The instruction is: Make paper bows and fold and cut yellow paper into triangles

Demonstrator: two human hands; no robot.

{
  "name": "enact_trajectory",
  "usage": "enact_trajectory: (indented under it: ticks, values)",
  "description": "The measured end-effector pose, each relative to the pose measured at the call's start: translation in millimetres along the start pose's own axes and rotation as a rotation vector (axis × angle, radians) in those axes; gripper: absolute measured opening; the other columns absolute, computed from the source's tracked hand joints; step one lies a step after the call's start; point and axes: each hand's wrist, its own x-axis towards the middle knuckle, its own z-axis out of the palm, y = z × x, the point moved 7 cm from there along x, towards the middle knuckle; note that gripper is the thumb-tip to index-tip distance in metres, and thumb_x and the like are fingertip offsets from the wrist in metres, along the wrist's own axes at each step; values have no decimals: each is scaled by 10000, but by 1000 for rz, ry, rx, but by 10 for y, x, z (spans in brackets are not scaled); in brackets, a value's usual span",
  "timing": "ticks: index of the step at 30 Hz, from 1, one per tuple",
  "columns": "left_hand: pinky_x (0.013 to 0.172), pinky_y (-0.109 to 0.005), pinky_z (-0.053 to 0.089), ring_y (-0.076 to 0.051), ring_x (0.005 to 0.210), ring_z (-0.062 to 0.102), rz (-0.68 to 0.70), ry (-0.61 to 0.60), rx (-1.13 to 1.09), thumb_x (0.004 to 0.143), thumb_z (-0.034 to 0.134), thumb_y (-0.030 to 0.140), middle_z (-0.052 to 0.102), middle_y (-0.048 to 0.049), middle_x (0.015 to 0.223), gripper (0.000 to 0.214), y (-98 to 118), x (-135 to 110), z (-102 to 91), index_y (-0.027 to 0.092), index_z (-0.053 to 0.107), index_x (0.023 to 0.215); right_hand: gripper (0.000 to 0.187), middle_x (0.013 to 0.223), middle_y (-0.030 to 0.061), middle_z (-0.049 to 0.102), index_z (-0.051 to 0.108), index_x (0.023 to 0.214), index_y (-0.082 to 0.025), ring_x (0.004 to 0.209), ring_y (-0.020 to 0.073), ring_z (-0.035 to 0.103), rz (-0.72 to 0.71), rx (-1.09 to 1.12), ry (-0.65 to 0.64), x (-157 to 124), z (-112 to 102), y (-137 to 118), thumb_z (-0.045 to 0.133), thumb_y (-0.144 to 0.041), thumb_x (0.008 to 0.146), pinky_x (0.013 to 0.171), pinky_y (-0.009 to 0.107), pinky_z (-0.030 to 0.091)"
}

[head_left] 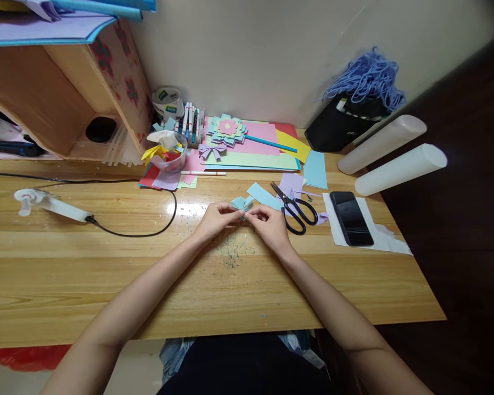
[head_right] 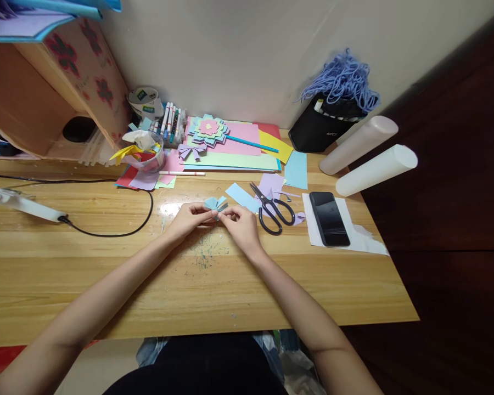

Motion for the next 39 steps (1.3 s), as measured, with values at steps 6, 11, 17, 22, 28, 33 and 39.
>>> enact_trajectory:
  ticks: [6, 11, 17, 22, 28, 33, 39]
  values:
    - [771, -316, 497, -170, 752, 641, -13, 28, -68, 593, 754, 398, 701, -76, 823, 341, -25, 14, -6, 115, 688, 772, 160, 647, -17, 541, 563, 731, -198, 622, 133, 465, -107, -39, 80, -58, -25, -89, 675, -309, 706, 598, 263, 382]
    - [810, -310, 487, -160, 773, 627, 12, 89, -162, 589, 754, 400, 702, -53, 814, 329, -7, 7, -41, 124, 683, 754, 373, 671, -29, 549, 486, 765, -193, 547, 101, 495, 167, 376, -8, -15, 80, 162, 744, -405, 600, 491, 231, 401]
    - [779, -293, 485, -161, 766, 620, 33, 58, -111, 645, 713, 414, 692, -59, 818, 313, 14, -13, -19, 129, 675, 770, 313, 721, 22, 645, 644, 747, -164, 601, 119, 554, 204, 463, -90, 14, 151, 205, 721, -440, 619, 574, 253, 471]
    - [741, -272, 478, -139, 725, 600, 51, 50, -63, 645, 715, 401, 669, -38, 771, 293, 36, -10, -17, 132, 668, 749, 304, 646, 16, 635, 658, 689, -151, 543, 109, 530, 202, 405, -62, 17, 99, 211, 726, -439, 618, 550, 247, 452]
    - [742, -285, 495, -137, 694, 592, 7, 52, -79, 626, 718, 440, 641, -34, 706, 325, 37, -4, -39, 127, 661, 694, 301, 633, 14, 622, 641, 686, -151, 576, 124, 551, 172, 363, -118, 39, 79, 207, 719, -436, 631, 586, 257, 457]
    - [749, -289, 503, -148, 716, 602, 0, 69, -73, 618, 719, 466, 651, -32, 713, 345, 7, -6, -40, 133, 679, 697, 318, 699, 26, 656, 680, 735, -149, 623, 130, 563, 177, 375, -167, 45, 118, 255, 706, -450, 637, 631, 267, 460]
    - [755, -305, 511, -156, 712, 614, -6, 58, -46, 595, 729, 486, 676, -46, 744, 371, -35, 10, -33, 136, 695, 715, 289, 611, 9, 613, 679, 657, -142, 578, 114, 509, 175, 337, -143, 50, 108, 287, 713, -428, 632, 572, 247, 417]
